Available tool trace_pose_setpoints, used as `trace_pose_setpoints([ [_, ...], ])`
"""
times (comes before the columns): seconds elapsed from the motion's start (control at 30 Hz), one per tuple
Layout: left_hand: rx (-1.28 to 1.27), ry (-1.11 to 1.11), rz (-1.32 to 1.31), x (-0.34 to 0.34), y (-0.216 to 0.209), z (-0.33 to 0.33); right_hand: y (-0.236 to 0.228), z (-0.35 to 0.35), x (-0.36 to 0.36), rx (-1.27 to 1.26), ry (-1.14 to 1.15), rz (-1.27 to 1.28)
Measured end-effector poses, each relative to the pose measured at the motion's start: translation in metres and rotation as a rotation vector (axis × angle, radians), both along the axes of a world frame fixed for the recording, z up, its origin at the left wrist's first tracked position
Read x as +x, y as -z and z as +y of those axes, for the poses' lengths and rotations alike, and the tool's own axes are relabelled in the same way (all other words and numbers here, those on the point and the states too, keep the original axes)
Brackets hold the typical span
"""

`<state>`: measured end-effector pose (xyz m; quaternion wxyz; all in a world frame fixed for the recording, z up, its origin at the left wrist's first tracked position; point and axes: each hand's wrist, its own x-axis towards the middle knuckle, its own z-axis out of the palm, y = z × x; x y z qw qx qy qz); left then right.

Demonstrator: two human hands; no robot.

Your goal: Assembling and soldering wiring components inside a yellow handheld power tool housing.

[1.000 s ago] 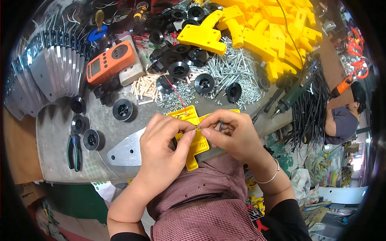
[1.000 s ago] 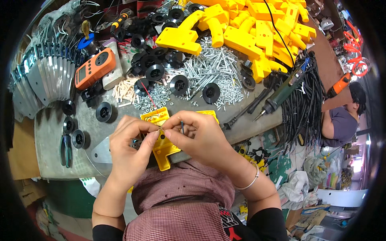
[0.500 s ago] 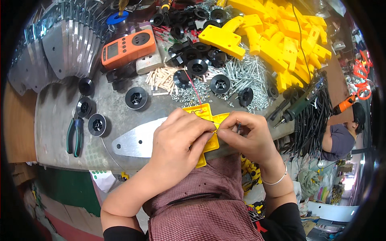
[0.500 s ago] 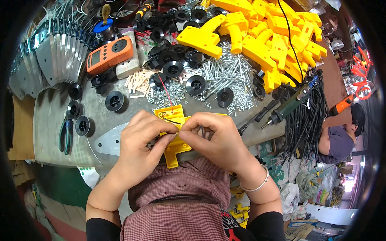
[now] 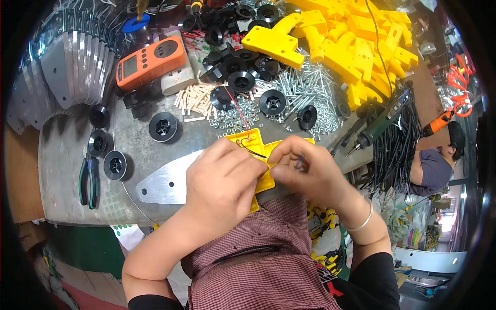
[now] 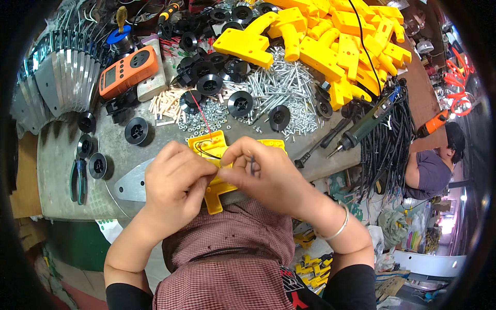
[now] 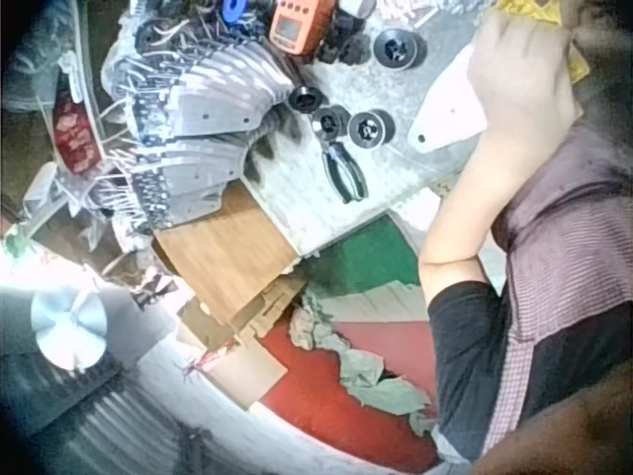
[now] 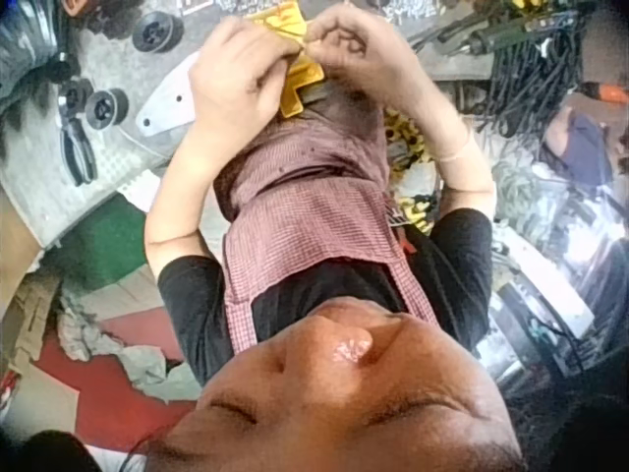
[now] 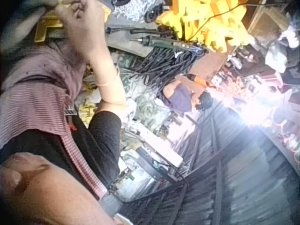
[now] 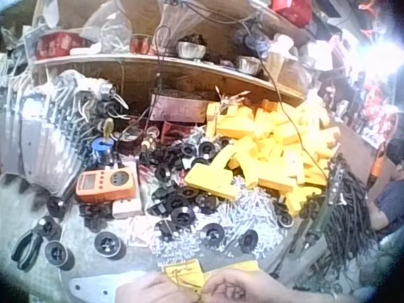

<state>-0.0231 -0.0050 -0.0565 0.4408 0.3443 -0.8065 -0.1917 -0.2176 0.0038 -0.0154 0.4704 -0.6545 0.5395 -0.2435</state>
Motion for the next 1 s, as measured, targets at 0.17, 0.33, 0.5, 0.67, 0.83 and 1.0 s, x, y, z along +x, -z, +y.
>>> trace_pose_setpoints([
  [0.17, 0.068, 0.025, 0.083, -0.003, -0.003, -0.005, 0.007, 0.01, -0.001, -0.822, -0.152, 0.334],
  [0.33, -0.097, 0.049, -0.033, -0.003, -0.003, -0.001, -0.002, -0.019, -0.018, 0.714, -0.089, -0.377],
  [0.5, 0.102, 0.065, 0.071, -0.001, -0.001, -0.004, 0.011, 0.008, -0.013, -0.136, -0.14, -0.031],
  [0.67, 0.078, 0.083, -0.022, -0.002, -0.006, -0.007, 0.003, 0.008, -0.005, -0.357, -0.115, 0.116],
  [0.83, -0.175, 0.033, -0.079, -0.005, 0.002, -0.003, 0.008, -0.009, -0.014, 0.559, -0.044, -0.333],
  [1.0, 0.109, 0.109, -0.032, -0.003, -0.008, -0.007, 0.018, 0.015, -0.01, -0.625, -0.087, 0.186],
])
